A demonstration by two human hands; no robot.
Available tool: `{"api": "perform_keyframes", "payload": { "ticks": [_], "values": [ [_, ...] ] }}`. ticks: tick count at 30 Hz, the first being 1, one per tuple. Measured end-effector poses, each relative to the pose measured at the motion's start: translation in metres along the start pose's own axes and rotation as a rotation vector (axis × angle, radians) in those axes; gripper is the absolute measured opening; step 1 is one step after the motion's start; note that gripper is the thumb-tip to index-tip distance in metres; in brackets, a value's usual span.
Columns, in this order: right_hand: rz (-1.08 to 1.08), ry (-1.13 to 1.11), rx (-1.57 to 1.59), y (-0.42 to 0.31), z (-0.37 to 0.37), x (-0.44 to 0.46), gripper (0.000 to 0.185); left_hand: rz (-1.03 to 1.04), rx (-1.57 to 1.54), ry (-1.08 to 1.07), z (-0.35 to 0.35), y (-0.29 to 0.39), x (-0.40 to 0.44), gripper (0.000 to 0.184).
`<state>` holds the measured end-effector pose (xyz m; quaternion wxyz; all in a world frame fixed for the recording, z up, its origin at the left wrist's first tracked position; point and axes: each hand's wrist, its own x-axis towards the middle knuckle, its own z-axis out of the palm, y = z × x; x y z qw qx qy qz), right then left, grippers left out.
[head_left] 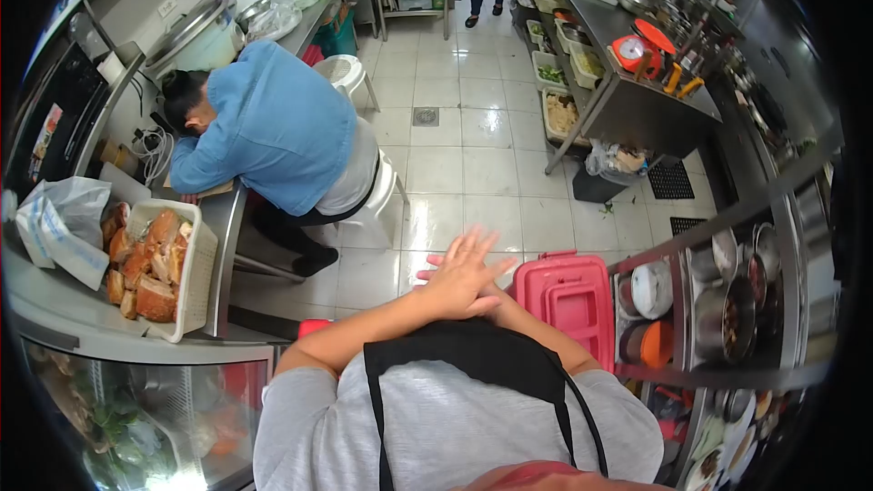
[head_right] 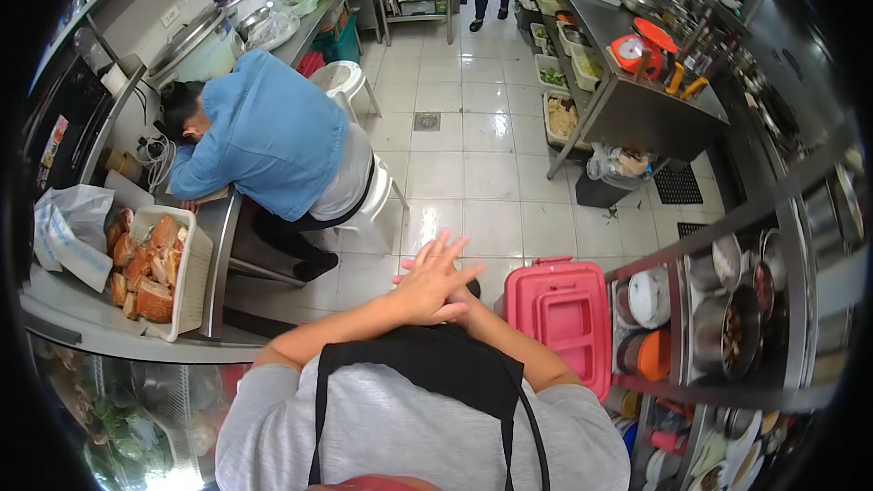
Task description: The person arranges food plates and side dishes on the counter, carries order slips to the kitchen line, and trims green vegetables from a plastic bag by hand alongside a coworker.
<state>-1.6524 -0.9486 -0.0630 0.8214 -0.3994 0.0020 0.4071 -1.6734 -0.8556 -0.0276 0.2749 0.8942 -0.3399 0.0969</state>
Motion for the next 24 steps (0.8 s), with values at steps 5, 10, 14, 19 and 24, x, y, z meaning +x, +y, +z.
{"api": "perform_keyframes", "payload": {
  "ticks": [5,10,14,19,24],
  "values": [
    [-0.052,-0.100,0.202,-0.071,-0.041,0.078,0.080,0.065,-0.020,-0.069,0.007,-0.070,0.094,0.059],
    [-0.065,-0.235,0.326,-0.155,-0.066,0.149,0.088,0.066,0.049,0.015,-0.009,-0.134,0.163,0.063],
    [0.050,-0.367,0.359,-0.198,-0.074,0.193,0.093,-0.157,0.107,0.095,-0.013,-0.194,0.182,0.067],
    [-0.036,-0.347,0.477,-0.258,-0.076,0.267,0.093,-0.913,0.029,0.176,0.010,-0.312,0.178,0.077],
    [-0.392,-0.307,-0.321,-0.311,-0.061,0.376,0.092,-1.269,-1.487,0.181,-0.031,-0.454,0.231,0.082]
  ]
}}
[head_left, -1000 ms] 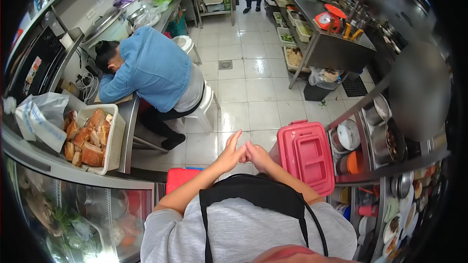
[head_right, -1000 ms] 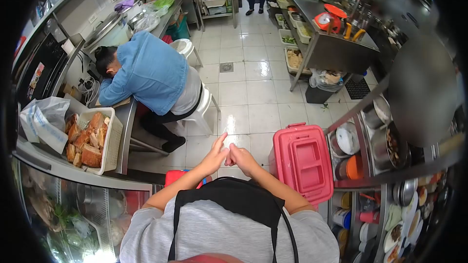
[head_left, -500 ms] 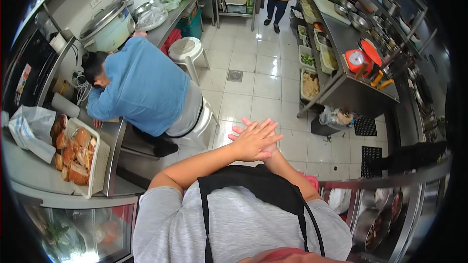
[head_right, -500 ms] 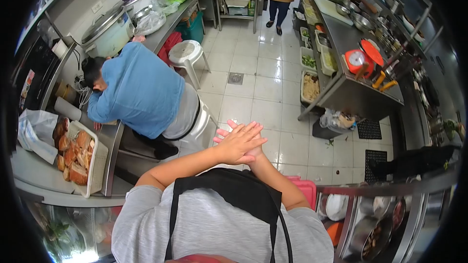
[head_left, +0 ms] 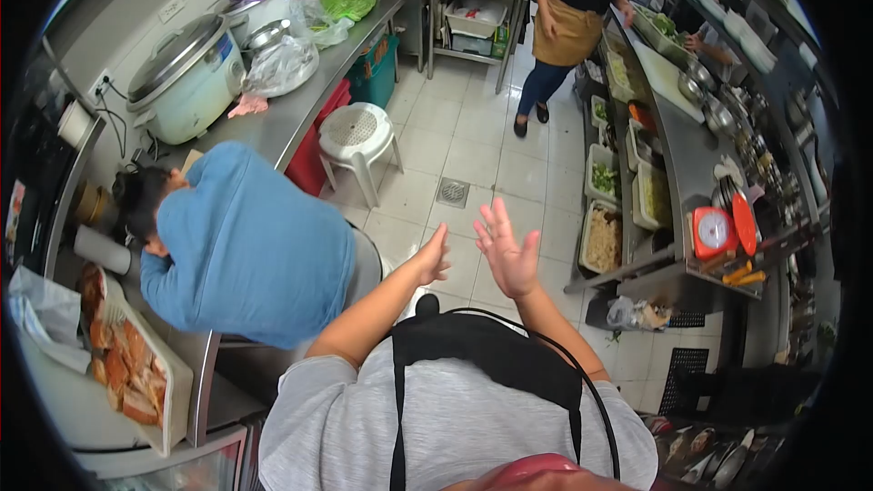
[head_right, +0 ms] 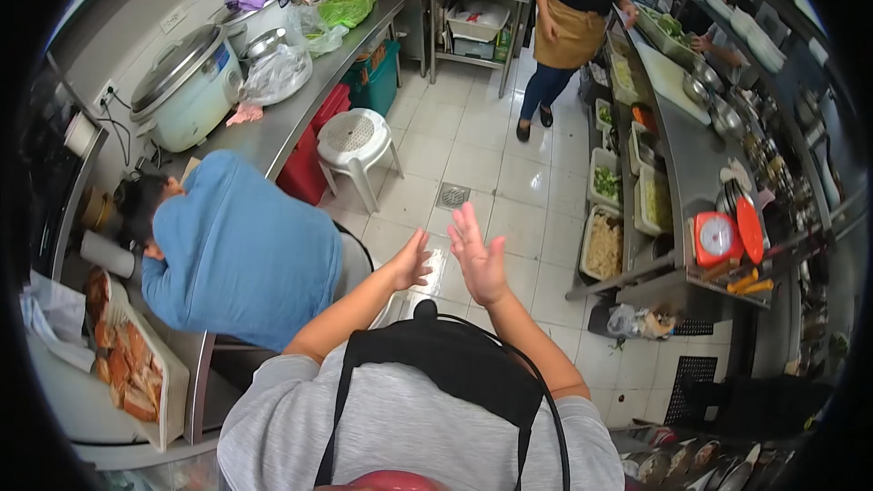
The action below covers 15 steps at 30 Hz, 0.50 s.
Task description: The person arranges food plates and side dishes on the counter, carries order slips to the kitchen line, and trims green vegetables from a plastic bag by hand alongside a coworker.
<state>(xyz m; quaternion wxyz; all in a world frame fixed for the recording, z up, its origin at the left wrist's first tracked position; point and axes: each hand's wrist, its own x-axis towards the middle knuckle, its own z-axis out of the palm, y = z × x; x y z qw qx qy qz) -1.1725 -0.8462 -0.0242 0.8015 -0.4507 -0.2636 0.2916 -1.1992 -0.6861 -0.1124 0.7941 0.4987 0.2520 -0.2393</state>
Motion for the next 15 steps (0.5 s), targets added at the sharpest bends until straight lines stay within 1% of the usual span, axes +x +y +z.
{"api": "perform_keyframes", "payload": {
  "ticks": [1,2,5,8,9,11,12,14,15],
  "values": [
    [-0.003,-0.026,-0.111,0.013,-0.008,0.019,0.092,0.011,-0.118,-0.100,0.004,0.020,0.013,0.082],
    [-0.008,-0.052,-0.218,0.025,-0.016,0.038,0.091,0.048,-0.199,-0.243,0.003,0.039,0.029,0.081],
    [-0.033,-0.253,-1.054,0.047,-0.038,0.087,0.085,-0.021,-0.493,-0.297,0.013,0.107,0.046,0.081],
    [-0.256,-0.239,-1.290,0.040,-0.070,0.129,0.068,0.060,-0.726,-0.240,0.012,0.140,0.087,0.075],
    [-0.193,-0.204,-1.372,0.040,-0.082,0.140,0.067,0.095,-0.801,-0.213,0.009,0.150,0.099,0.073],
    [-0.063,-0.132,-1.530,0.042,-0.114,0.162,0.066,0.060,-0.697,-0.278,-0.003,0.176,0.113,0.069],
    [0.151,-0.048,-1.478,0.044,-0.131,0.175,0.066,0.044,-0.647,-0.312,-0.010,0.193,0.118,0.067],
    [0.571,0.112,-1.341,0.049,-0.171,0.201,0.068,0.137,-0.672,-0.450,-0.037,0.227,0.135,0.063],
    [0.547,0.139,-1.241,0.056,-0.199,0.210,0.068,0.188,-0.688,-0.523,-0.051,0.245,0.145,0.062]
  ]
}}
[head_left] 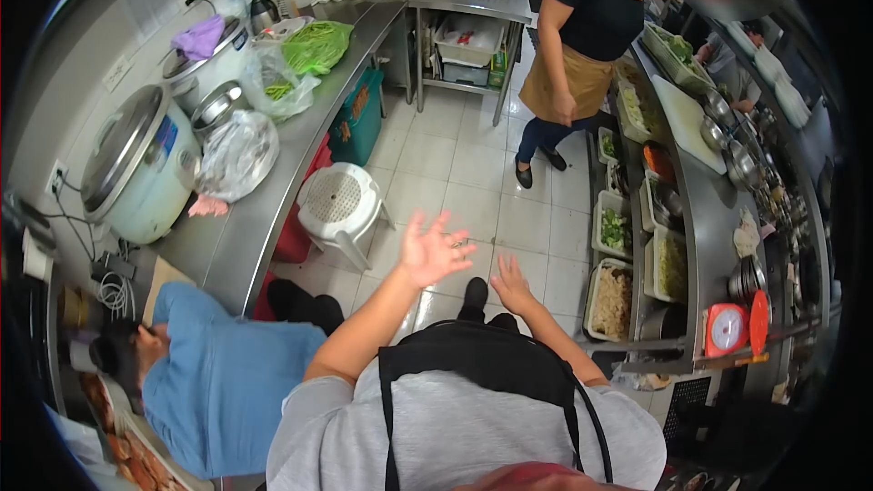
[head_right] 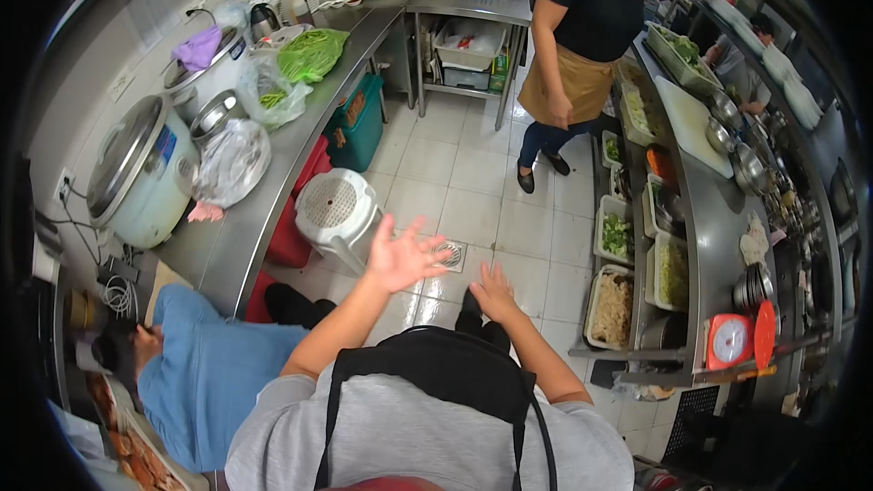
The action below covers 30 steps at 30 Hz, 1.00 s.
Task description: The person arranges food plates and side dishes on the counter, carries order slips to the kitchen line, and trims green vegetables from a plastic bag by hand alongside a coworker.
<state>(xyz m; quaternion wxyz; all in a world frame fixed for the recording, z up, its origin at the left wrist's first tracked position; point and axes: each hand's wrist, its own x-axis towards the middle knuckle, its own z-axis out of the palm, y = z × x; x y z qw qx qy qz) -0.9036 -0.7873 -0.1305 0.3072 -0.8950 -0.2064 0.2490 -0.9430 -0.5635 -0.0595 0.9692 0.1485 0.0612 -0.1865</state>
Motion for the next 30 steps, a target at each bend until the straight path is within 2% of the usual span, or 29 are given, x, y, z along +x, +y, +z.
{"api": "perform_keyframes", "payload": {
  "ticks": [2,5,8,10,13,16,17,20,21,23,26,27,30],
  "values": [
    [-0.014,-0.001,0.194,0.059,-0.003,0.042,0.069,0.206,0.021,0.159,-0.010,0.042,0.016,0.061],
    [-0.062,0.015,-0.014,0.112,-0.030,0.106,0.060,0.362,0.099,0.345,-0.029,0.101,0.025,0.056],
    [0.194,-0.225,0.143,0.066,-0.106,0.159,0.046,0.578,-0.095,0.673,-0.074,0.138,0.028,0.040],
    [0.161,-0.202,0.155,0.051,-0.131,0.209,0.036,0.732,-0.016,0.511,-0.100,0.152,0.025,0.036],
    [0.019,-0.193,0.205,0.037,-0.140,0.289,0.028,0.794,-0.106,0.656,-0.103,0.167,0.041,0.021],
    [-0.123,-0.253,0.320,0.008,-0.137,0.354,0.025,0.787,0.066,0.956,-0.088,0.187,0.078,0.008],
    [-0.160,-0.274,0.373,-0.005,-0.133,0.374,0.025,0.780,0.127,0.943,-0.100,0.196,0.086,0.023],
    [-0.295,-0.396,0.258,-0.042,-0.121,0.432,0.030,0.786,0.153,0.993,-0.108,0.239,0.122,0.027],
    [-0.316,-0.395,0.235,-0.047,-0.113,0.451,0.031,0.792,0.221,0.947,-0.117,0.257,0.131,0.031],
    [-0.351,-0.376,0.185,-0.049,-0.101,0.492,0.036,0.802,0.335,0.988,-0.123,0.298,0.161,0.032],
    [0.023,-0.589,0.235,-0.049,-0.119,0.542,0.046,0.793,0.582,0.955,-0.123,0.369,0.215,0.032],
    [-0.030,-0.529,0.094,-0.047,-0.128,0.556,0.050,0.781,0.680,0.935,-0.122,0.392,0.235,0.032],
    [0.197,-0.458,0.219,-0.057,-0.166,0.592,0.034,0.813,0.934,0.801,-0.116,0.458,0.295,0.035]
  ]
}}
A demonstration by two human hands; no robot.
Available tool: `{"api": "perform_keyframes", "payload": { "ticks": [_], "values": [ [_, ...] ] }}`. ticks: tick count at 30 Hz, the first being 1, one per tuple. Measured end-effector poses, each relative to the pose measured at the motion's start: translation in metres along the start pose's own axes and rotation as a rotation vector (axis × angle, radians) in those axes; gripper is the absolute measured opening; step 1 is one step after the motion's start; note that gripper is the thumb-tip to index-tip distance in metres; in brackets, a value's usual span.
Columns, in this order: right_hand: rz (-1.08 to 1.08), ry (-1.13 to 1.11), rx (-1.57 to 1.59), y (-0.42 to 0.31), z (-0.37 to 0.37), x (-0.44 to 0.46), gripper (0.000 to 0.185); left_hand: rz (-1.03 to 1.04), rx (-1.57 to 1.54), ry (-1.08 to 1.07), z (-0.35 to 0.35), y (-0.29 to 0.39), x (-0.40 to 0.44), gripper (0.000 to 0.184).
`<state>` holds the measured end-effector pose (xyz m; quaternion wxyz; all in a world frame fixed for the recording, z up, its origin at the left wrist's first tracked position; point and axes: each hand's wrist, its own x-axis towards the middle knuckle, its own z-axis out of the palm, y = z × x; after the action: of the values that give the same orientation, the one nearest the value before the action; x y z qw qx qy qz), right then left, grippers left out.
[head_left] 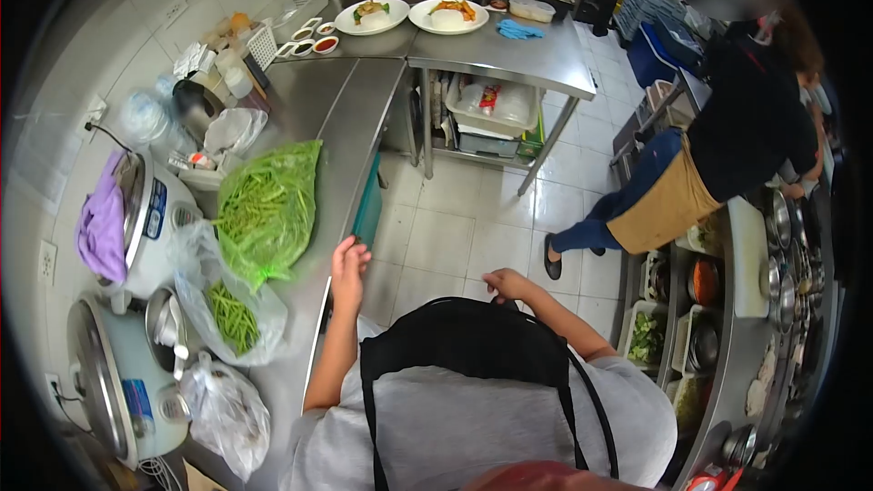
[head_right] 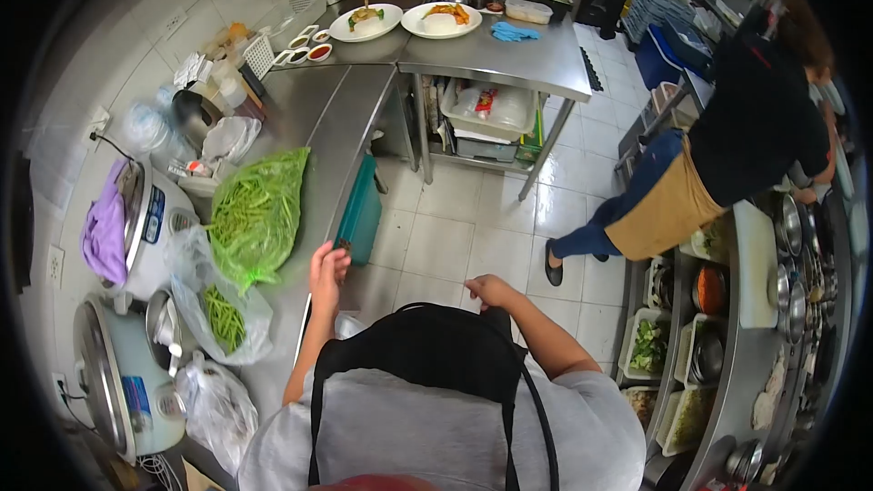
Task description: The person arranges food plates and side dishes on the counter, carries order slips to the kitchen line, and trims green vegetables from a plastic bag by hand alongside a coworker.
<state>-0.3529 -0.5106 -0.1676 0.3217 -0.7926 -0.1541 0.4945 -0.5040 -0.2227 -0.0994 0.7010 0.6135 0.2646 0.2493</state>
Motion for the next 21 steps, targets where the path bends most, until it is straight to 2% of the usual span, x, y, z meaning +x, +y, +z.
{"api": "perform_keyframes", "payload": {
  "ticks": [2,4,6,7,10,13,16,19,21],
  "values": [
    [-0.053,0.157,0.131,-0.002,-0.024,0.020,0.028,0.171,0.181,-0.115,0.008,-0.004,0.055,0.039],
    [-0.102,0.265,0.260,0.001,-0.043,0.040,0.032,0.328,0.316,-0.169,0.026,-0.003,0.103,0.043],
    [-0.157,0.322,0.390,0.001,-0.060,0.064,0.041,0.344,0.635,-0.173,0.042,0.014,0.141,0.050],
    [-0.132,0.339,0.384,0.003,-0.069,0.076,0.039,0.351,0.795,-0.174,0.050,0.018,0.157,0.054],
    [-0.080,0.263,0.402,-0.010,-0.111,0.107,0.039,0.210,1.105,-0.130,0.072,0.006,0.205,0.065],
    [-0.159,0.209,0.369,-0.038,-0.168,0.153,0.037,0.084,1.310,-0.089,0.097,-0.006,0.240,0.071],
    [-0.263,0.098,0.345,-0.106,-0.232,0.199,0.037,0.057,1.402,-0.046,0.125,-0.004,0.275,0.072],
    [-0.391,-0.080,0.301,-0.169,-0.284,0.248,0.045,0.018,1.345,-0.022,0.156,-0.007,0.318,0.073],
    [-0.481,-0.170,0.257,-0.224,-0.312,0.265,0.052,0.098,1.410,0.006,0.177,-0.012,0.345,0.072]
  ]
}}
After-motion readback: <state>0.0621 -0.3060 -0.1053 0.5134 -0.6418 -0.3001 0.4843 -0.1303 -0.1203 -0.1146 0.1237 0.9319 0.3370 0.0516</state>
